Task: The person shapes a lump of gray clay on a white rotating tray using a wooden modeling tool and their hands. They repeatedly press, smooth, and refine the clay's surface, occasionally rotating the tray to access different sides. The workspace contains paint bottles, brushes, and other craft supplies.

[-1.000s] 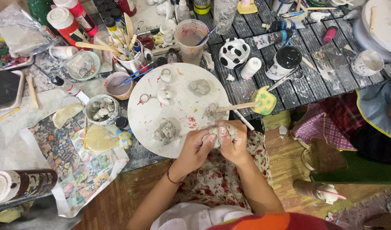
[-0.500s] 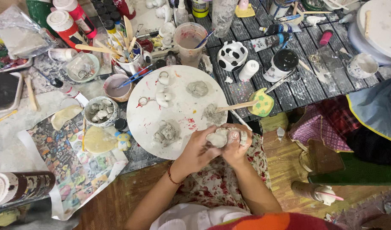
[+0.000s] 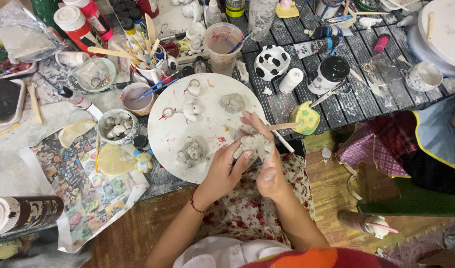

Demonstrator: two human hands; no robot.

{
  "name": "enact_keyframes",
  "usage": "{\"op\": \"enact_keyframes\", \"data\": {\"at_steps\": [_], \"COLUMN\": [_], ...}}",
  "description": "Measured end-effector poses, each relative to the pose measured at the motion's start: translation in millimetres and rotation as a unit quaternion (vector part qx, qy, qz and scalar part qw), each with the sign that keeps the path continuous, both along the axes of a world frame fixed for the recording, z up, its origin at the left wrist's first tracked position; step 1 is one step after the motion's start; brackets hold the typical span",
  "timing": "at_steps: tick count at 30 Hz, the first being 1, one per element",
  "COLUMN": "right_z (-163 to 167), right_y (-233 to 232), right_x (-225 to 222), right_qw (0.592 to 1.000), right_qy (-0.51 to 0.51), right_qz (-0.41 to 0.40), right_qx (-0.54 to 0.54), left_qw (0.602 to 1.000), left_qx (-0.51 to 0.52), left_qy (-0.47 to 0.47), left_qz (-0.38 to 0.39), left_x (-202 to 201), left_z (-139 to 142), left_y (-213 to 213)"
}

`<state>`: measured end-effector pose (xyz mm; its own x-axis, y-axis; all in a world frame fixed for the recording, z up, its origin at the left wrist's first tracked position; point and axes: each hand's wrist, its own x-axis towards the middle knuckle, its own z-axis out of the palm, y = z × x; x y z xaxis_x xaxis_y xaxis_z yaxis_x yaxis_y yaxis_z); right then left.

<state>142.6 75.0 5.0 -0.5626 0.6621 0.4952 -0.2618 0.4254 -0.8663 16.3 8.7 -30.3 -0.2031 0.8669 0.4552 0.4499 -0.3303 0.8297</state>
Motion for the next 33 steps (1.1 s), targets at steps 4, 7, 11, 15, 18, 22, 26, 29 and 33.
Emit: {"op": "enact_keyframes", "data": {"at_steps": [4, 7, 11, 15, 18, 22, 26, 29, 33], "right_z": [5, 1, -1, 4, 5, -3, -24, -36, -39], "right_y": [-2, 1, 8, 10, 6, 6, 14, 24, 29], "right_x": [-6, -1, 6, 10, 7, 7, 8, 9, 20], "right_qw": [0.993, 0.992, 1.0, 0.998, 0.998, 0.985, 0.986, 0.957, 0.939], "right_qy": [0.059, 0.08, 0.017, -0.031, 0.037, 0.12, -0.055, -0.085, -0.115], "right_qz": [0.066, 0.067, 0.007, 0.012, 0.045, 0.072, -0.133, -0.227, -0.253], "right_qx": [-0.08, -0.074, 0.001, 0.051, -0.037, -0.1, 0.087, 0.161, 0.203], "left_qw": [0.999, 0.995, 0.987, 0.993, 0.99, 1.0, 1.0, 0.997, 1.0], "left_qx": [0.01, -0.006, 0.1, -0.013, -0.083, -0.002, -0.005, -0.039, -0.02], "left_qy": [-0.031, -0.085, -0.073, -0.096, -0.102, -0.011, -0.023, -0.056, -0.01], "left_qz": [-0.008, -0.061, -0.098, -0.066, -0.042, -0.002, -0.002, -0.022, 0.012], "left_x": [2, 5, 13, 16, 17, 17, 19, 19, 23], "left_z": [-8, -7, 1, 3, -4, -16, -16, -11, -3], "left_y": [2, 2, 8, 7, 8, 5, 9, 13, 15]}}
